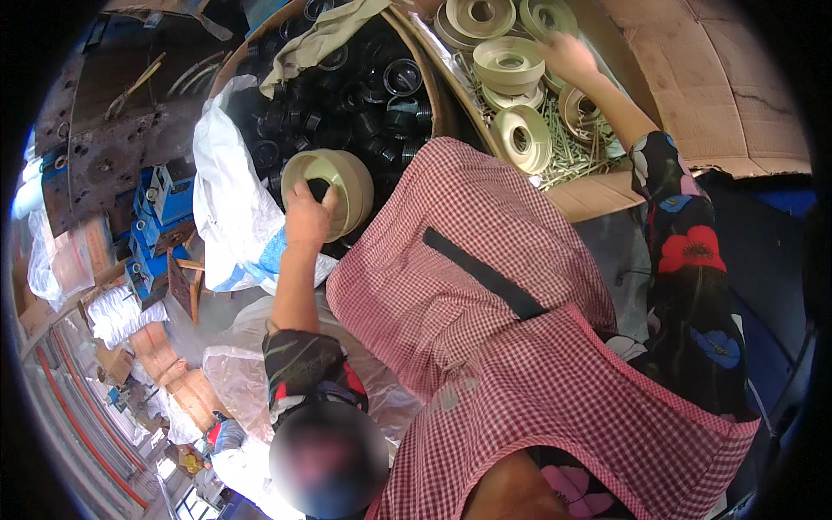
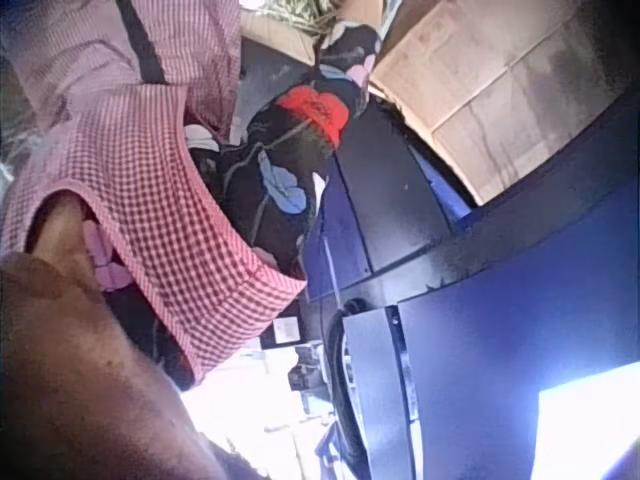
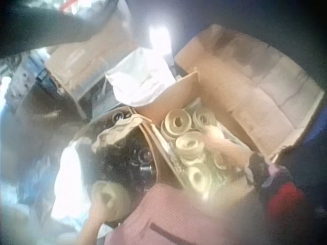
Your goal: The person inserts black circular components into light-colored filter housings by hand and places the finished units into a large plastic-lined bag.
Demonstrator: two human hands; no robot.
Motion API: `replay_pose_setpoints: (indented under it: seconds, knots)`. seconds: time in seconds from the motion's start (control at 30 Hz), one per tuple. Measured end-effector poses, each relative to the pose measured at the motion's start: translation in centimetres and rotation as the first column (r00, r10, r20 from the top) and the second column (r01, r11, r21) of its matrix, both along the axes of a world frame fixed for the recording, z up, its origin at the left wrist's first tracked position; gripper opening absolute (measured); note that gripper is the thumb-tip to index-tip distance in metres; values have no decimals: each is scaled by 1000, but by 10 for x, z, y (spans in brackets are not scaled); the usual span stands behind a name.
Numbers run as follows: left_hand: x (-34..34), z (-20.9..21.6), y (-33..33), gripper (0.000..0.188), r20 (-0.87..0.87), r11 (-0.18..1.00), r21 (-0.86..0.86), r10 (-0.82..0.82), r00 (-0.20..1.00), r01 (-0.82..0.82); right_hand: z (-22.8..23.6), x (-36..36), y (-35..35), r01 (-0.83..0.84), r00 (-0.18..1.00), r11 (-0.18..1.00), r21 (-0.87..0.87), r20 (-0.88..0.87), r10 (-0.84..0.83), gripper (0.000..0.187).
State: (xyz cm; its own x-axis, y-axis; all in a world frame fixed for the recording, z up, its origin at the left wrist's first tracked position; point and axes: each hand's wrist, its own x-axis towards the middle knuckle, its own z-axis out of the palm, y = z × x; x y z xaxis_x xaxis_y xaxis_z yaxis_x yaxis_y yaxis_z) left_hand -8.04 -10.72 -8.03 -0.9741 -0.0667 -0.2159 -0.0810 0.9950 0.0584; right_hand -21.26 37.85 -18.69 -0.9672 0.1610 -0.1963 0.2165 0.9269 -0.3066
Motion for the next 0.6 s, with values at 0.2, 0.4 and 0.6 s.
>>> replay_pose_setpoints:
  seconds: [0.2,0.4,0.6]
  knots:
    - [2,0,-11,68,200,998,-12,69,977,-68,-46,59,58,-213,923,920,330,378,78,70]
    - [-12,15,5,72,317,998,-64,35,948,-16,-41,90,87,-296,916,932,207,338,216,83]
    - [-16,18,-2,69,350,990,-142,51,935,-1,-14,122,40,-309,705,926,-218,600,377,77]
